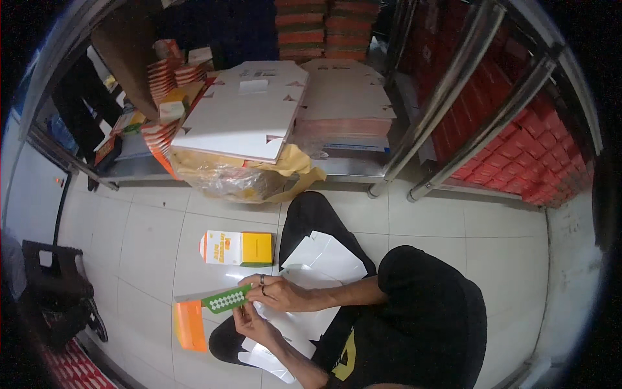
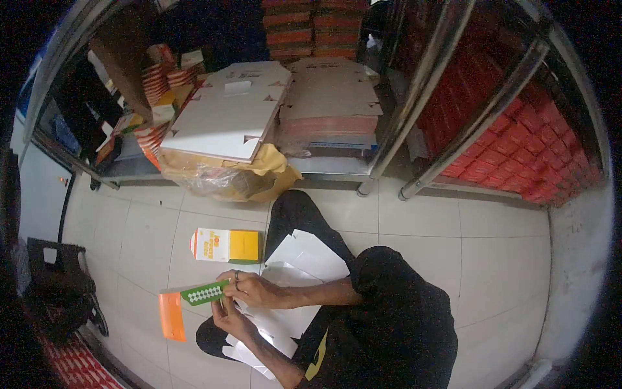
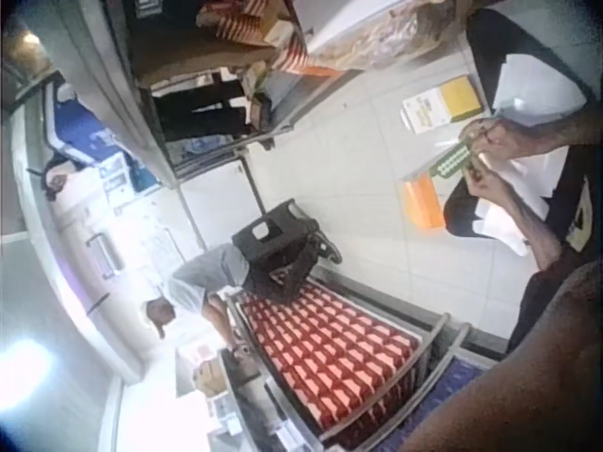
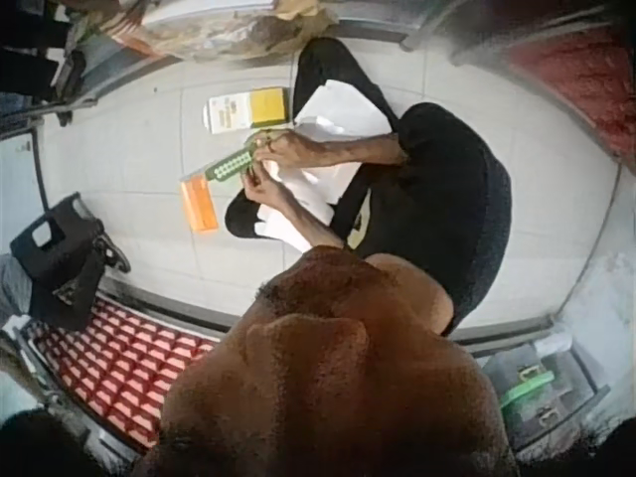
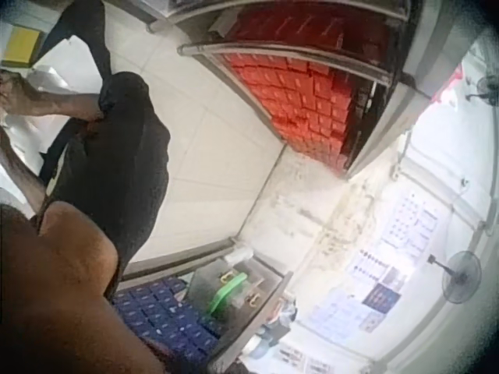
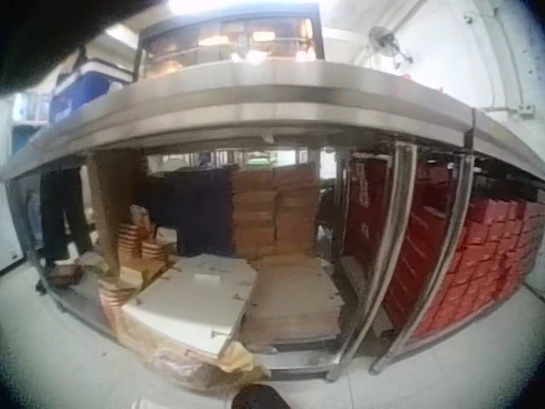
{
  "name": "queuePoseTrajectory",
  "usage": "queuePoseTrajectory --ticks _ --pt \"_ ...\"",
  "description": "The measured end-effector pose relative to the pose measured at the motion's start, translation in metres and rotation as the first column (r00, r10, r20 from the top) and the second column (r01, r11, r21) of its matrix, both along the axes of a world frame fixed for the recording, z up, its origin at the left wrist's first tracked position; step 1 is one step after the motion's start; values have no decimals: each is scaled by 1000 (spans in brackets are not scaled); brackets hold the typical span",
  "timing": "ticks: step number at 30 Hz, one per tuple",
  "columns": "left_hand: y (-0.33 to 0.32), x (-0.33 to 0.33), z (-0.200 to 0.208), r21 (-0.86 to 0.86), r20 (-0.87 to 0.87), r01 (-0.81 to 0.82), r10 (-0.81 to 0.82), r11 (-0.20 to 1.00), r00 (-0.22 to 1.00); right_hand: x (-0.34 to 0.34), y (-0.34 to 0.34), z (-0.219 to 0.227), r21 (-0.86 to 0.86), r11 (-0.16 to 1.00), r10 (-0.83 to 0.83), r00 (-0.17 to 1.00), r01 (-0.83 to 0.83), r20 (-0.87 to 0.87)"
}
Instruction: The person folds and assembles cardboard food boxes by hand while sitting on the floor.
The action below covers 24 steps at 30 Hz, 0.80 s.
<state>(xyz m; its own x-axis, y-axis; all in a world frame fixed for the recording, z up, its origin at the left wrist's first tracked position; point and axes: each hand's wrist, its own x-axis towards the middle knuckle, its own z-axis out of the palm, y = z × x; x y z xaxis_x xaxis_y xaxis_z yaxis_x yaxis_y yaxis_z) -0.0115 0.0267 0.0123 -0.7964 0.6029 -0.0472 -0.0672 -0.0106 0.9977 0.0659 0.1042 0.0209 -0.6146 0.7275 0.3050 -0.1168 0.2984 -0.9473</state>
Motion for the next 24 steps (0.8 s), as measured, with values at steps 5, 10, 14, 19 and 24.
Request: queuePoseTrajectory --ticks 5,10,14,19,24 --pt "4 5 -2 83 -15 38 -37 996 999 2 3 -4 143 990 16 1000 -19 20" --pt "4 2 2 34 -62 0 2 999 998 1 0 3 123 992 -2 998 -6 65" --pt "2 2 2 22 -31 8 -8 1000 999 2 4 0 70 997 37 997 -42 68" --pt "-3 2 -7 110 86 25 -34 994 996 4 13 -6 -37 992 126 982 -122 137" --pt "-12 -2 -5 28 203 69 -73 997 977 5 7 -15 6 996 92 987 -94 128"
